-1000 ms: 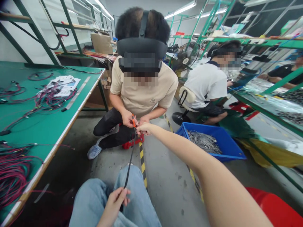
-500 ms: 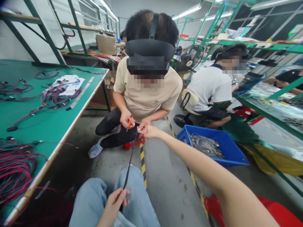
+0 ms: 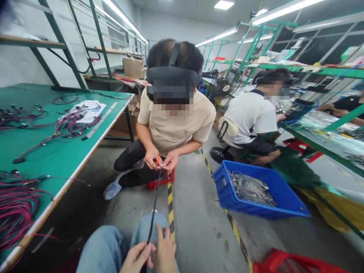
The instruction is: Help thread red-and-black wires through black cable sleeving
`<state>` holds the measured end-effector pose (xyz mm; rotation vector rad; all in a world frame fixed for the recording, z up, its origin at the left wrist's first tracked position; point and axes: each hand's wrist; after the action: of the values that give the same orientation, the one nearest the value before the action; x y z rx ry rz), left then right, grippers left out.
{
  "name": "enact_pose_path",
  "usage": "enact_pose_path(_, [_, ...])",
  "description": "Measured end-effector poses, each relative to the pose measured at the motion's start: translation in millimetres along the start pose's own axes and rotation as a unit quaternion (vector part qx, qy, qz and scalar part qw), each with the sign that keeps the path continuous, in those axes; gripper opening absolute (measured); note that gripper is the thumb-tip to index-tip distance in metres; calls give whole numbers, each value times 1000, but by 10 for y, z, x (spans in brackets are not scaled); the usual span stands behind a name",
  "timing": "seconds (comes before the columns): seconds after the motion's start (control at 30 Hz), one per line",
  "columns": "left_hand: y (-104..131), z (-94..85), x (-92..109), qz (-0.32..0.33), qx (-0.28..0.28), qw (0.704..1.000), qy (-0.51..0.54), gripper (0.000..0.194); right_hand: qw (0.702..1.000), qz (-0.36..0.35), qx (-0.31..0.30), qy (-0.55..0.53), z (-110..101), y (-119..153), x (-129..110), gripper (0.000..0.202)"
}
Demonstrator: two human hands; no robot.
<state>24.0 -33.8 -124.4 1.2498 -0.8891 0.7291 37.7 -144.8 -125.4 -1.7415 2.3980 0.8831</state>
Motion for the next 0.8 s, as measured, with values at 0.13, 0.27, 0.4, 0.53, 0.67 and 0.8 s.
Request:
enact_pose_path(0.13, [32,10,41,31,5,999,-8,53,997,-34,45,47,264,60,49,57])
enact_pose_path(0.27, [71,40,4,39,9,999,2,53,998,-43,35,39,239,30,79,56])
enact_pose_path(0.4, [116,142,2,30,29,998,49,59,997,-49,38,34,180,37,77,56])
enact_pose_path(0.53, [213,285,156,13,63,994,92,61,997,-53,53,35,184,71,66,56])
enact_pose_path(0.67, [326,377,304,-20,77,989,127,63,995,-58,77,36,239,53,83,56])
enact_pose_path(0.8, [377,390,280,-52,100,981,155,67,995,-51,79,18,261,13,105,55])
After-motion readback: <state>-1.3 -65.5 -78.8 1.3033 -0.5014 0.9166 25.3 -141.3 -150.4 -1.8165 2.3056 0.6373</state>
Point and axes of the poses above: each hand's wrist, its own y-axis away from the middle knuckle, its own z-axis out of the palm, x = y × z, and after that the axes turned 6 degrees about x, right-handed
